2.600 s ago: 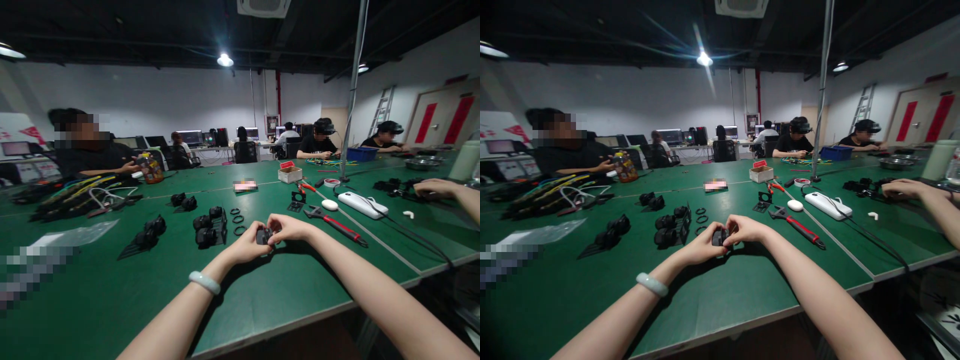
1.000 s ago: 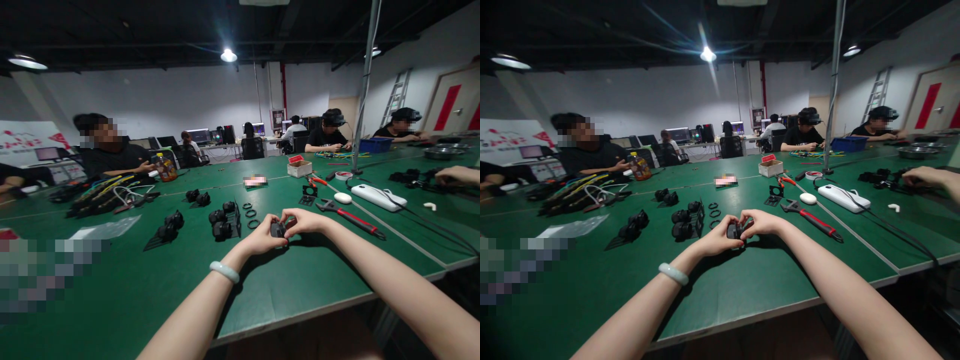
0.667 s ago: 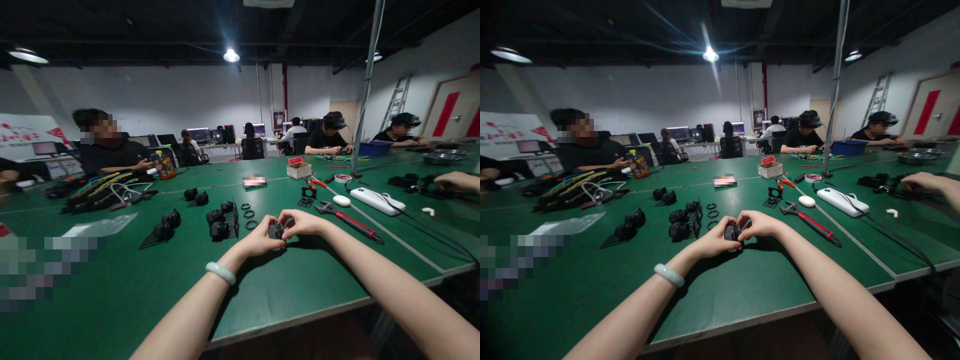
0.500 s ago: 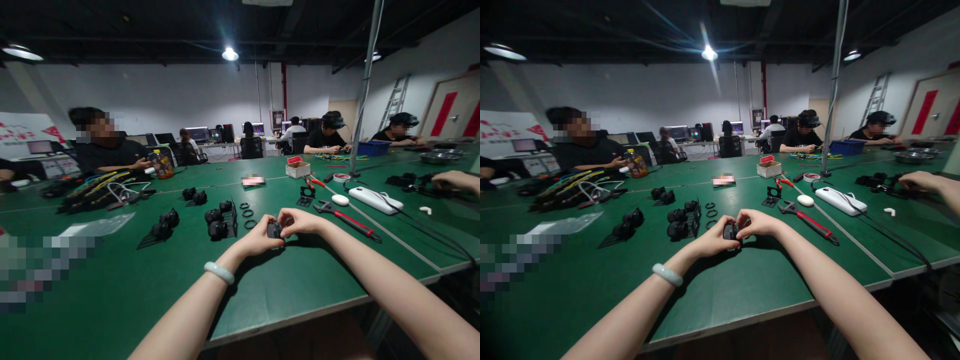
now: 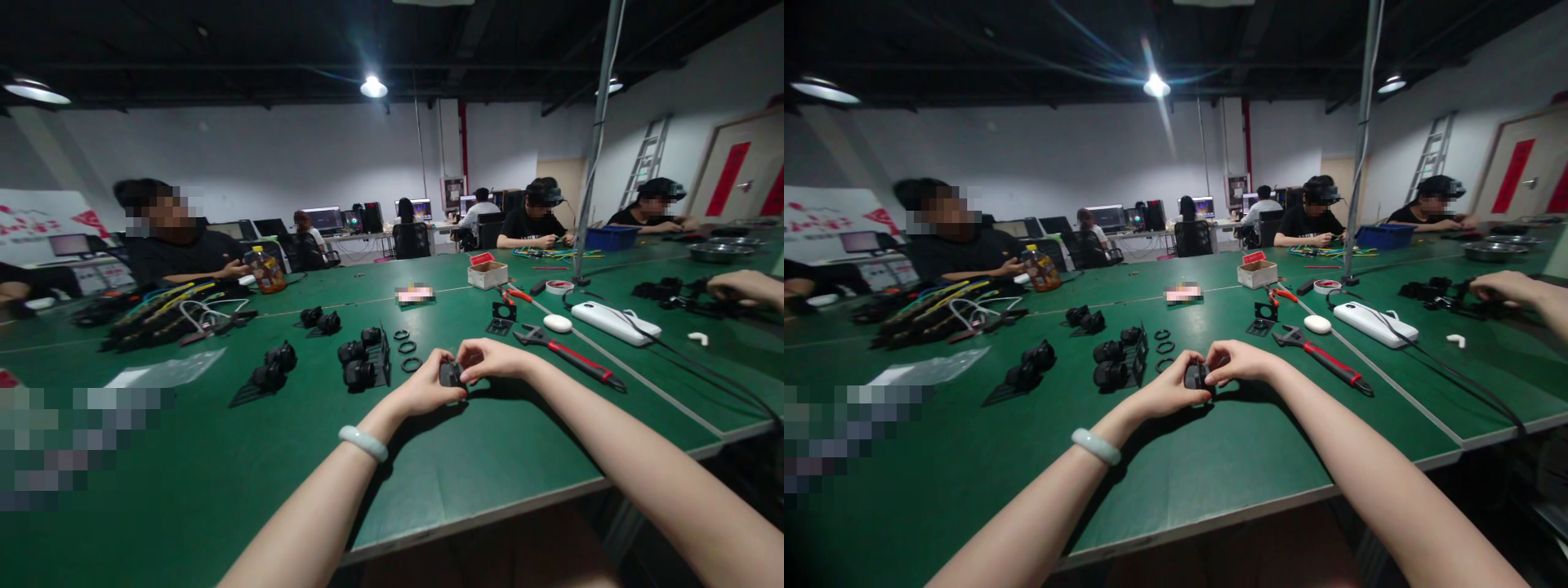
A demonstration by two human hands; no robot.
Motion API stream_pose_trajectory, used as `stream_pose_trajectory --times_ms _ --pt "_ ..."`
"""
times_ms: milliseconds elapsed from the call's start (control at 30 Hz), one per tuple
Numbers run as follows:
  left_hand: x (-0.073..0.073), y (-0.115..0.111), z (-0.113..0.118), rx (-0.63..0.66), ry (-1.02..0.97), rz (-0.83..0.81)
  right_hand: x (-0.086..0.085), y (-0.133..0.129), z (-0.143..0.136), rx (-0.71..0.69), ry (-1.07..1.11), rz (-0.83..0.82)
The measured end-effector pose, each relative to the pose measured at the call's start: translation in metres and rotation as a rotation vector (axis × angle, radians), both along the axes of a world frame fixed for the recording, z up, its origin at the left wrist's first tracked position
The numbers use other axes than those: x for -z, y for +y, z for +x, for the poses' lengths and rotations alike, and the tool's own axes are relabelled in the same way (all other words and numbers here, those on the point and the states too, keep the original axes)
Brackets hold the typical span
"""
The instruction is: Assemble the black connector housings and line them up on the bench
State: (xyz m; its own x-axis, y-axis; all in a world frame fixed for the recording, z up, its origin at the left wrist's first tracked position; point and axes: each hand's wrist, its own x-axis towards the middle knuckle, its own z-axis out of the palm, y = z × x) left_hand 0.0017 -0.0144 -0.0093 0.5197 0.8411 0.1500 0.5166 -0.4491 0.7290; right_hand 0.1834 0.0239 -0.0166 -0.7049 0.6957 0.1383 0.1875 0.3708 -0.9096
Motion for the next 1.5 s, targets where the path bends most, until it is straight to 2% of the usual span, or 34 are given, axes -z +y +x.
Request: stream_pose_trajectory --times_ms 933,1267,1500 --pt "-0.0020 -0.0015 0.0020 -0.006 -0.012 -0.014 -0.0013 -0.0004 0.0004 0.002 0.026 -0.077" --pt "-0.0008 0.0004 0.0012 0.013 -0.027 -0.022 -0.0010 0.0007 -0.0010 0.009 -0.050 -0.011" --pt "0.0003 0.0013 0.0015 0.011 -0.036 0.014 -0.0035 0.0010 -0.0050 0.150 -0.268 0.138"
